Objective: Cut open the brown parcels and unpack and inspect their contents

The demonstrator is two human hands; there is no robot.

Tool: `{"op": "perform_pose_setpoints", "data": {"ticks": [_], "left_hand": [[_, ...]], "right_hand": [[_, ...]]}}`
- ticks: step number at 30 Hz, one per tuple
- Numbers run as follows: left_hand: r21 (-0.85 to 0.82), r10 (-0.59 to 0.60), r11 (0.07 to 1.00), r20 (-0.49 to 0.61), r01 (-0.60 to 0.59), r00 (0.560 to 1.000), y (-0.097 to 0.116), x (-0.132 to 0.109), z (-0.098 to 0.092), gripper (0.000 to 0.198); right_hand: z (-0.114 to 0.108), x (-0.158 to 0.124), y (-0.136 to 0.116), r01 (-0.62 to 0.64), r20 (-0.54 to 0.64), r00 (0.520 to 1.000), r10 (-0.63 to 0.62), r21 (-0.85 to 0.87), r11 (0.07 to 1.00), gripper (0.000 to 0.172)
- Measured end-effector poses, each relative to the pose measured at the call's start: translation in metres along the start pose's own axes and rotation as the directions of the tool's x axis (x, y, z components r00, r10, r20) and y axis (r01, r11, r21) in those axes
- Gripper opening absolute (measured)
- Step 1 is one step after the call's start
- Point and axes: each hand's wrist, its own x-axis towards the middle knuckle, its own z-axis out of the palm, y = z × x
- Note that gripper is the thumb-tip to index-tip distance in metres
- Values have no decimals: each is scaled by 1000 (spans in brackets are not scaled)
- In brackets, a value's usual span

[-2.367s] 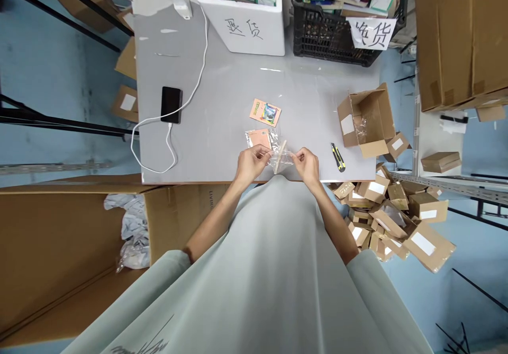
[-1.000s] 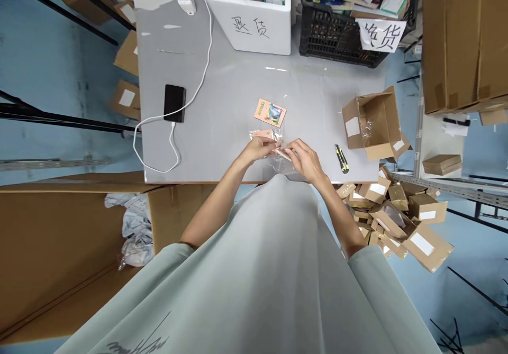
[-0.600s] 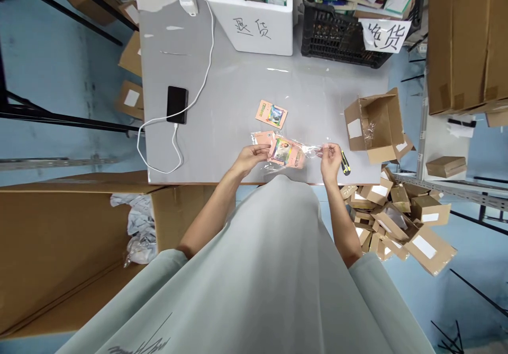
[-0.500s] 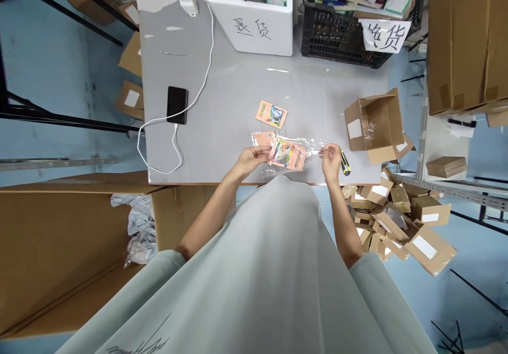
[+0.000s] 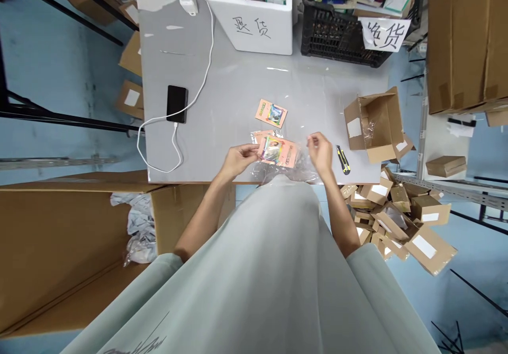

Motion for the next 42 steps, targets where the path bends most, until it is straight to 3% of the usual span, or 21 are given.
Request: {"op": "perform_pose_setpoints", "data": {"ticks": [2, 6, 15, 23, 31, 36, 42], "left_hand": [[-79, -29, 997, -56, 24, 998, -4, -3, -17, 47], [-205, -66, 977, -51, 54, 997, -10, -9, -34, 52], [-315, -90, 946, -30, 76, 996, -27, -4, -28, 56], [-458, -166, 877, -2, 147, 986, -40, 3, -24, 46], [-518, -185, 842, -11, 152, 983, -51, 14, -9, 46], [-518, -171, 845, -20, 136, 985, -47, 18, -11, 39], [-497, -171, 855, 6, 151, 985, -41, 18, -17, 36]], "right_hand": [[-19, 7, 14, -79, -87, 993, 85, 68, 995, 49], [-37, 6, 29, -141, -21, 990, 143, 81, 987, 50], [-29, -4, 32, -201, 42, 979, 198, 295, 934, 49], [-30, -10, 8, -246, 134, 969, 208, 442, 863, 55], [-42, 1, 15, -358, 128, 932, 339, 452, 817, 61], [-53, 1, 22, -427, 166, 903, 397, 452, 783, 63], [-50, -9, 21, -446, 200, 894, 401, 494, 747, 62]]}}
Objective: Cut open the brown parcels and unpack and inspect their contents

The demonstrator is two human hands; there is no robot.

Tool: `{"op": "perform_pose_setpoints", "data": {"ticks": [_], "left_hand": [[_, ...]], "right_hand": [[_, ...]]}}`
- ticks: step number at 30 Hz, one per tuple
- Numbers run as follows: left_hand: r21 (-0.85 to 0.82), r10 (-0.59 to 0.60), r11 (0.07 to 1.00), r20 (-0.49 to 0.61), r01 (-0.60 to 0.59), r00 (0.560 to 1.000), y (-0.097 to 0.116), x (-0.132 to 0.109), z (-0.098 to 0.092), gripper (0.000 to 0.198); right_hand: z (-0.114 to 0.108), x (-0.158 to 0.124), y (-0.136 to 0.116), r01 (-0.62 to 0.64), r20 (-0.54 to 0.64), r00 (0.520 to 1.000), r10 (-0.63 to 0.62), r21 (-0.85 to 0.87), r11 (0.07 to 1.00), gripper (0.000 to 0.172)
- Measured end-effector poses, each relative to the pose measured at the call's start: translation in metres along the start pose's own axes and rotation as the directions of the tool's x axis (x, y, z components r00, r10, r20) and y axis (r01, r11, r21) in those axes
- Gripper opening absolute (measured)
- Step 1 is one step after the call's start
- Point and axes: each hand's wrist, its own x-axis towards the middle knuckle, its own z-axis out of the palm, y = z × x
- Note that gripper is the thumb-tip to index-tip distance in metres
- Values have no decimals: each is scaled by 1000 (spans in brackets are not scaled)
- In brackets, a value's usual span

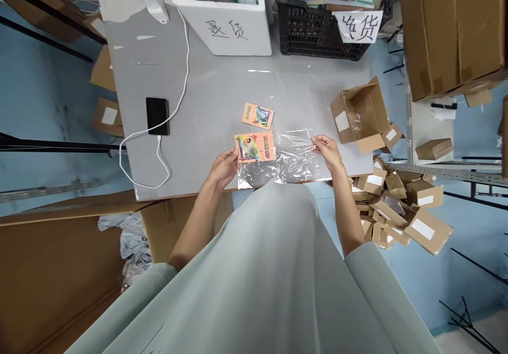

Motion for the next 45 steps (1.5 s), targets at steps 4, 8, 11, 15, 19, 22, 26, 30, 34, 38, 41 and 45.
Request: {"op": "perform_pose_setpoints", "data": {"ticks": [4, 8, 11, 15, 19, 22, 26, 30, 34, 38, 41, 45], "left_hand": [[6, -2, 1000, 3, 2, 1000, 2, -1, 0, 39], [17, 4, 1000, 18, -5, 1000, 3, -2, -1, 43], [27, 11, 1000, 20, -11, 1000, 4, -2, -2, 42], [45, 8, 999, 20, -9, 1000, 4, -1, -5, 40], [38, 10, 999, 16, -11, 1000, 4, 0, -7, 40], [28, 17, 999, 9, -18, 1000, 4, 0, -6, 40], [28, 22, 999, 0, -22, 1000, 3, -1, -7, 40], [38, 15, 999, 6, -15, 1000, 2, -1, -9, 41], [46, 13, 999, 12, -14, 1000, 0, -1, -11, 42], [41, 27, 999, -3, -26, 1000, -2, 0, -14, 44], [35, 33, 999, -25, -32, 999, -3, 1, -16, 45], [14, 28, 1000, -19, -28, 999, -5, 1, -16, 51]], "right_hand": [[0, 0, 3, -6, -2, 1000, 6, 8, 1000, 62], [-1, 2, 5, -4, 7, 1000, 4, 10, 1000, 63], [0, 4, 4, -3, 21, 1000, 3, 11, 1000, 63], [3, 5, 2, -9, 16, 1000, 8, 11, 1000, 64], [5, 6, 1, -7, 13, 1000, 7, -2, 1000, 64], [5, 6, 1, -12, 12, 1000, 12, -6, 1000, 63], [5, 6, 2, -18, 23, 1000, 18, 19, 1000, 63], [5, 4, 3, -2, 27, 1000, 1, 18, 1000, 61], [6, 3, 3, -3, 25, 1000, 3, -8, 1000, 61], [2, 3, 3, -20, 51, 998, 20, 1, 1000, 62], [-5, 4, 4, -73, 113, 991, 71, 18, 997, 62], [-11, 2, 1, -103, 111, 989, 98, 34, 994, 63]]}}
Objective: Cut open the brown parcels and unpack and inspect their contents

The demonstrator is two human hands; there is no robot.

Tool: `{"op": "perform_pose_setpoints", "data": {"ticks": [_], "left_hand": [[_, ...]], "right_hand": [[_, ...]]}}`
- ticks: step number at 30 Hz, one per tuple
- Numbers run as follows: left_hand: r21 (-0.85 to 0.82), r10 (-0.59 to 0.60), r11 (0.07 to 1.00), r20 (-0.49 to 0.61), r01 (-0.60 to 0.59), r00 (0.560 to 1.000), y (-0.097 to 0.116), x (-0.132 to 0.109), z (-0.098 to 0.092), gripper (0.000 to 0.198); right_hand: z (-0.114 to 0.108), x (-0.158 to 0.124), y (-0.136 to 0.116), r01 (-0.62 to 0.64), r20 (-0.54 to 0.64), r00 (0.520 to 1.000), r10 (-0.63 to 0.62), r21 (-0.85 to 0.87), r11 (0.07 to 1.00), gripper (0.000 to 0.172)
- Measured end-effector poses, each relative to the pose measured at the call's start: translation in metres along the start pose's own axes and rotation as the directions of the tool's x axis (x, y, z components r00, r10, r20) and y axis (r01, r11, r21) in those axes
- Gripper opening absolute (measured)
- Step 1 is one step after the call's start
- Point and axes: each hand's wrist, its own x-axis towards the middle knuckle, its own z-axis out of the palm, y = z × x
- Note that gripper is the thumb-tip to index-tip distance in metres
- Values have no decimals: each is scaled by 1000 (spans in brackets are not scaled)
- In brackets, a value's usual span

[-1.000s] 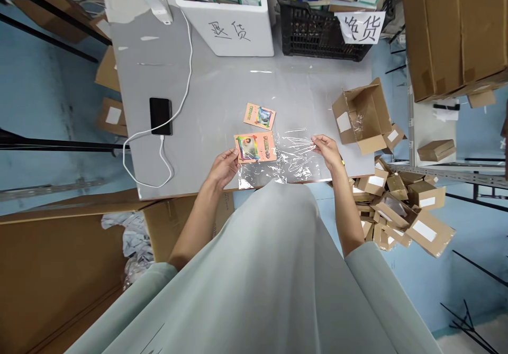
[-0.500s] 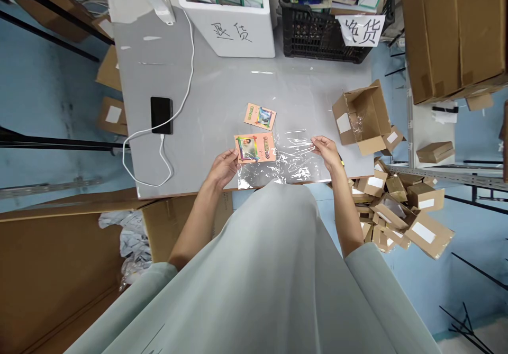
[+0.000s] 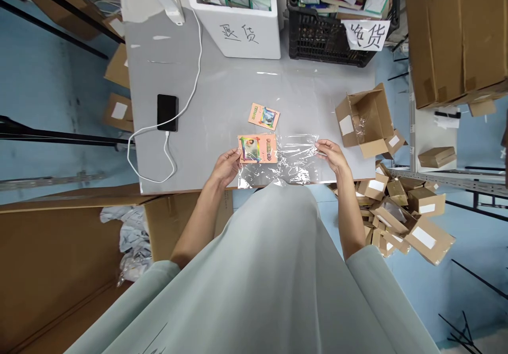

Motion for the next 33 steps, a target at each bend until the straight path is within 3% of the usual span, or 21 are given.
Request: {"op": "perform_pose_setpoints", "data": {"ticks": [5, 7, 9, 11, 13, 16, 20, 25, 33], "left_hand": [[1, 15, 1000, 11, -15, 1000, 0, -3, 6, 50], [-6, 39, 999, 5, -39, 999, 1, -4, 7, 48], [-18, 75, 997, -1, -75, 997, 4, -4, 6, 48], [-26, 98, 995, -7, -99, 995, 8, -4, 3, 47], [-32, 107, 994, -17, -107, 994, 11, -3, 0, 47], [-51, 113, 992, -27, -115, 993, 14, -3, -3, 47], [-58, 111, 992, -21, -112, 994, 15, -5, -4, 44], [-48, 81, 996, -4, -81, 997, 14, -6, -7, 43], [-42, 66, 997, 26, -65, 997, 11, -7, -3, 47]], "right_hand": [[-10, -4, -17, 90, 0, 996, -90, -5, 996, 53], [-19, -10, -29, 142, -87, 986, -142, -3, 990, 44], [-23, -23, -43, 235, -237, 942, -236, -33, 971, 40], [-19, -42, -58, 332, -297, 890, -346, -99, 938, 38], [-3, -62, -70, 381, -204, 890, -408, -162, 910, 36], [32, -76, -76, 376, -19, 921, -390, -223, 899, 35], [67, -58, -60, 305, 129, 950, -283, -217, 927, 44], [82, -30, -31, 190, 179, 972, -152, -215, 958, 54], [96, -21, -17, 28, 320, 947, 17, -136, 990, 38]]}}
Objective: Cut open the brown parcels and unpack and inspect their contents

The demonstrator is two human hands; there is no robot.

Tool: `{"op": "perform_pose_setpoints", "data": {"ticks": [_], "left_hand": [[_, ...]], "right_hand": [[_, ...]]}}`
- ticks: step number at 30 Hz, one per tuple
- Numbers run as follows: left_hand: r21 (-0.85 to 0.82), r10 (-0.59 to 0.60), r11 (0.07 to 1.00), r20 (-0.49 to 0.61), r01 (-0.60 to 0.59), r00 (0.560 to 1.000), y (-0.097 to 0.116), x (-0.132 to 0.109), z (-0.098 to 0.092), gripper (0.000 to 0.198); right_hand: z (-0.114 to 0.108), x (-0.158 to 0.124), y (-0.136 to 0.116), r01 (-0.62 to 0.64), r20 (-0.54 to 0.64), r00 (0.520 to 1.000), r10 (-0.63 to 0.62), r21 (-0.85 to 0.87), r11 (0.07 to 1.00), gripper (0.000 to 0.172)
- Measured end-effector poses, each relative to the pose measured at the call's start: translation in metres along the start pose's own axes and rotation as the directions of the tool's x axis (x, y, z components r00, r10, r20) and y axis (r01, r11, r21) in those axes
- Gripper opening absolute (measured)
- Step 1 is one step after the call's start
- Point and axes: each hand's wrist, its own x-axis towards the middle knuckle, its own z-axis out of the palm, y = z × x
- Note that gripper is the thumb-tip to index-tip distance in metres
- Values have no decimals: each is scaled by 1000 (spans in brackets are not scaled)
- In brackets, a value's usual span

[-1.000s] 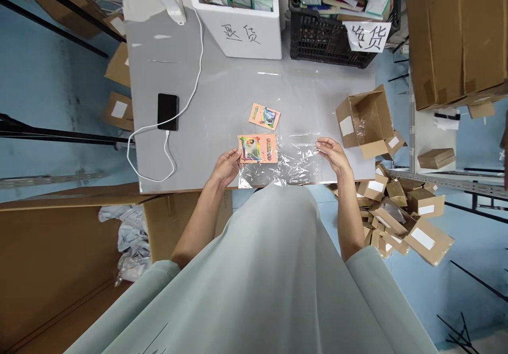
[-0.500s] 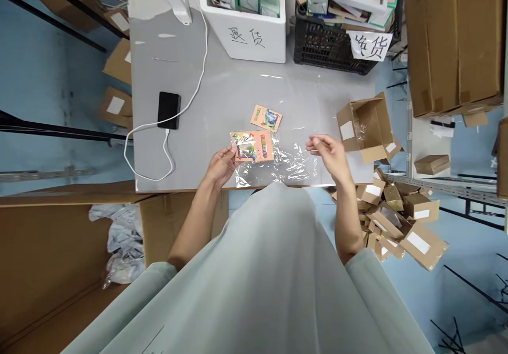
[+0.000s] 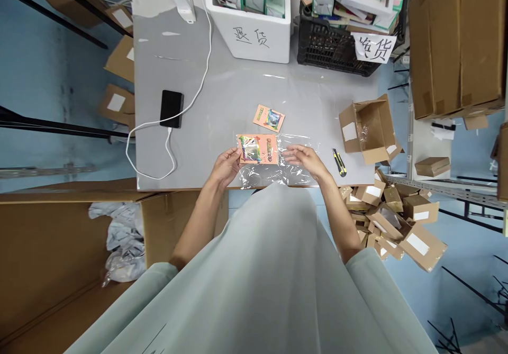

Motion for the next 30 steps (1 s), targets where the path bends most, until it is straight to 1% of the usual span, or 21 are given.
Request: {"op": "perform_pose_setpoints", "data": {"ticks": [2, 4, 6, 9, 12, 14, 16, 19, 22, 24, 27, 29, 30], "left_hand": [[-1, 6, 1000, 0, -6, 1000, 0, 0, 3, 48], [-3, 10, 1000, -5, -10, 1000, 0, 0, 5, 49], [-8, 12, 1000, -8, -12, 1000, 1, 1, 6, 51], [-25, 17, 1000, -21, -18, 1000, 3, 3, 5, 50], [-34, 32, 999, -51, -33, 998, 4, 6, 3, 46], [-31, 37, 999, -60, -39, 998, 5, 8, 3, 45], [-25, 30, 999, -60, -31, 998, 6, 9, 5, 44], [-9, 12, 1000, -53, -12, 999, 8, 9, 11, 43], [0, 13, 1000, -46, -13, 999, 10, 8, 14, 45], [3, 15, 1000, -49, -14, 999, 12, 8, 15, 46], [9, 2, 1000, -47, -1, 999, 15, 7, 13, 47], [5, -3, 1000, -40, 3, 999, 15, 7, 13, 47], [2, -5, 1000, -36, 5, 999, 14, 6, 14, 48]], "right_hand": [[4, 1, 2, -21, 21, 1000, 21, 6, 1000, 37], [5, -1, 3, -21, 25, 999, 21, -2, 1000, 40], [1, -4, 4, 4, -12, 1000, -4, -27, 1000, 45], [-15, -11, 6, 62, -160, 984, -77, -100, 993, 51], [-36, -15, 12, 82, -339, 930, -140, -181, 980, 52], [-45, -15, 17, 55, -385, 913, -134, -208, 977, 54], [-47, -13, 22, 14, -353, 932, -85, -197, 980, 55], [-43, -8, 25, -23, -279, 960, -19, -148, 989, 58], [-36, -9, 22, -20, -246, 969, -13, -132, 991, 54], [-34, -15, 16, 15, -212, 977, -39, -113, 994, 51], [-37, -28, 7, 88, -135, 987, -82, 41, 995, 47], [-37, -28, 4, 64, -70, 996, -54, 146, 987, 47], [-36, -24, 4, 27, -36, 999, -21, 160, 987, 47]]}}
